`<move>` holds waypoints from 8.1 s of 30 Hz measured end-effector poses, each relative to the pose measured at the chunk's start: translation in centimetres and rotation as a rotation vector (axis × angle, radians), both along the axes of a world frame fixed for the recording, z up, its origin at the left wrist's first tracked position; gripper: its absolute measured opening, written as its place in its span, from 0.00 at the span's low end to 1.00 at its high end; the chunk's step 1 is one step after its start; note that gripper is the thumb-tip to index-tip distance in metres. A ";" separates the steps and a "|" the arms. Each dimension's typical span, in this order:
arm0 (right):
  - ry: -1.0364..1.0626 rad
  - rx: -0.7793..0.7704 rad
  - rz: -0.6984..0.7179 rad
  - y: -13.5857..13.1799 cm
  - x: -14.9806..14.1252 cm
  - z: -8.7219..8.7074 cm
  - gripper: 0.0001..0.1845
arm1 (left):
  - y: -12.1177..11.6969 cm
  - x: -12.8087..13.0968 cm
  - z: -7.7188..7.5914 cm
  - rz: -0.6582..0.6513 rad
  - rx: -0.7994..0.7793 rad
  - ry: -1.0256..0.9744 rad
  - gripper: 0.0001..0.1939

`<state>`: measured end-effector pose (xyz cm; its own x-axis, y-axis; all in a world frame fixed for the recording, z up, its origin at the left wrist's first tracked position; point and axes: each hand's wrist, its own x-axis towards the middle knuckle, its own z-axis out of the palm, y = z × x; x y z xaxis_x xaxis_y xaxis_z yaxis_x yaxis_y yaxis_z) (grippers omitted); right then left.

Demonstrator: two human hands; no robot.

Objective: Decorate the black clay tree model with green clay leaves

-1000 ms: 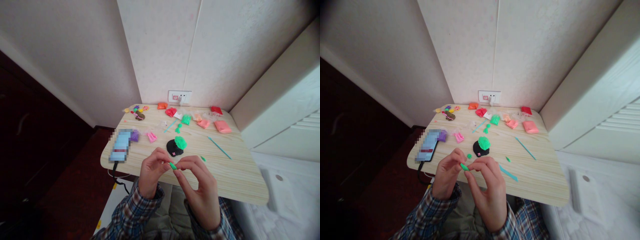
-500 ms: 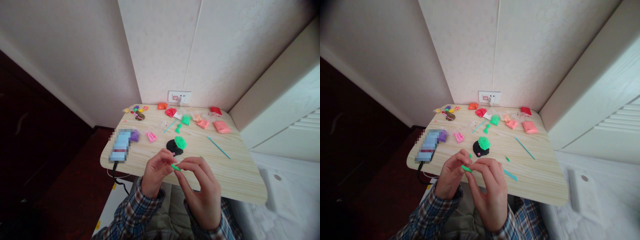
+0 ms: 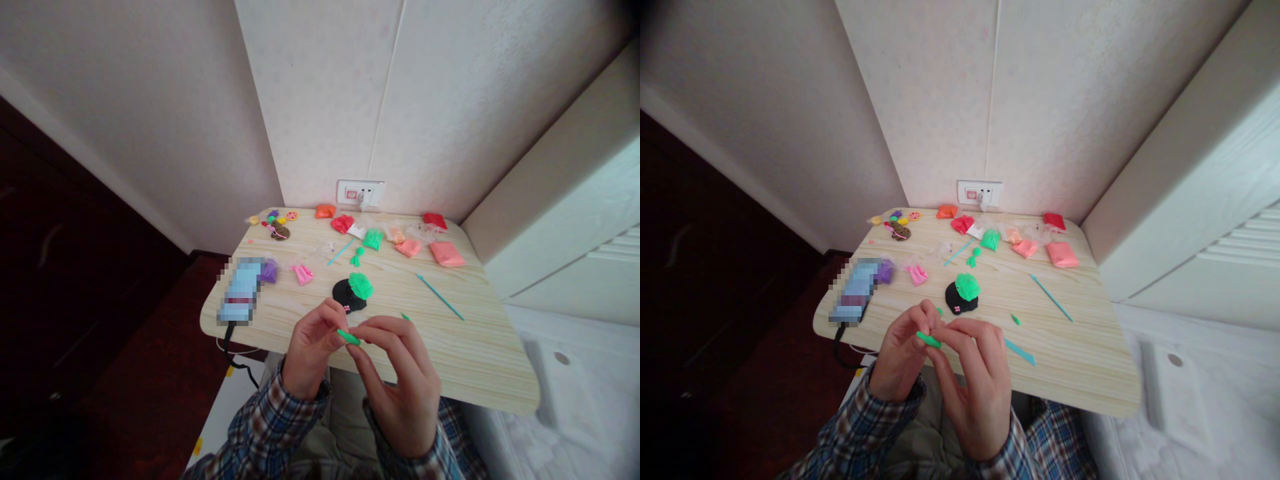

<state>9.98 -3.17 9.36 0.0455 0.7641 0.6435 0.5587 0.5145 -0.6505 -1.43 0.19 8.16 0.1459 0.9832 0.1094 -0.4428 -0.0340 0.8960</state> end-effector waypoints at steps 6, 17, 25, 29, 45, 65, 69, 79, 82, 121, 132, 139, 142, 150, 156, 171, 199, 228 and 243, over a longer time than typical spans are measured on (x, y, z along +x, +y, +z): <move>-0.015 -0.013 0.017 0.1 0.2 0.0 0.08 | 0.0 0.0 0.0 -0.019 0.000 0.000 0.17; -0.015 0.000 0.026 -0.2 0.2 0.0 0.09 | -0.3 0.2 0.0 -0.017 0.037 -0.050 0.15; 0.001 -0.011 0.031 0.0 0.3 -0.1 0.06 | 0.0 0.3 -0.4 -0.034 0.052 -0.095 0.14; 0.036 -0.024 0.027 0.2 -0.1 -0.3 0.05 | 0.1 0.4 -0.7 -0.020 0.040 -0.116 0.15; 0.065 -0.034 0.013 0.2 0.0 -0.8 0.05 | 0.3 0.2 -1.4 -0.023 0.061 -0.072 0.14; 0.050 -0.011 0.038 0.3 0.2 -1.0 0.04 | 0.2 0.3 -1.7 -0.012 0.047 -0.060 0.15; 0.053 -0.007 0.026 0.3 0.2 -1.1 0.04 | 0.1 0.4 -1.7 -0.027 0.035 -0.061 0.14; 0.068 -0.069 -0.016 0.2 0.5 -1.8 0.02 | 0.1 0.6 -2.3 -0.030 -0.018 -0.028 0.16; 0.077 -0.106 -0.015 0.5 0.6 -2.5 0.02 | 0.3 0.6 -3.0 0.010 -0.048 -0.013 0.16; -0.380 -0.365 -0.184 0.6 9.3 -8.9 0.09 | 2.2 -3.4 -4.2 -0.125 0.036 0.426 0.10; -0.386 -0.403 -0.134 0.9 10.0 -8.9 0.08 | 1.1 -1.2 -3.6 -0.170 0.263 0.860 0.06; -0.271 -0.451 -0.114 0.9 10.6 -8.7 0.06 | 0.8 0.4 -5.5 -0.136 0.493 1.046 0.09; -0.218 -0.467 -0.115 1.0 10.5 -8.4 0.07 | 0.8 0.7 -5.9 -0.059 0.499 1.099 0.09; -0.186 -0.491 -0.097 1.0 9.9 -7.9 0.07 | 0.9 0.6 -6.1 -0.004 0.573 1.226 0.08; -0.194 -0.459 0.026 1.6 9.1 -7.5 0.11 | 1.2 0.6 -6.2 0.005 0.580 1.231 0.07; -0.299 -0.395 0.096 1.7 9.3 -7.5 0.15 | 0.9 -0.8 -5.9 -0.125 0.677 1.220 0.09; -0.271 -0.469 0.016 2.0 6.5 -8.1 0.05 | 0.2 -2.4 -6.7 0.134 0.803 1.319 0.09; -0.399 -0.455 0.021 2.8 6.4 -7.8 0.11 | 1.3 -3.6 -6.8 -0.094 0.976 1.435 0.15; -0.035 -0.519 -0.122 1.2 8.8 -7.8 0.05 | 1.0 -0.7 -6.6 -0.004 0.669 1.310 0.16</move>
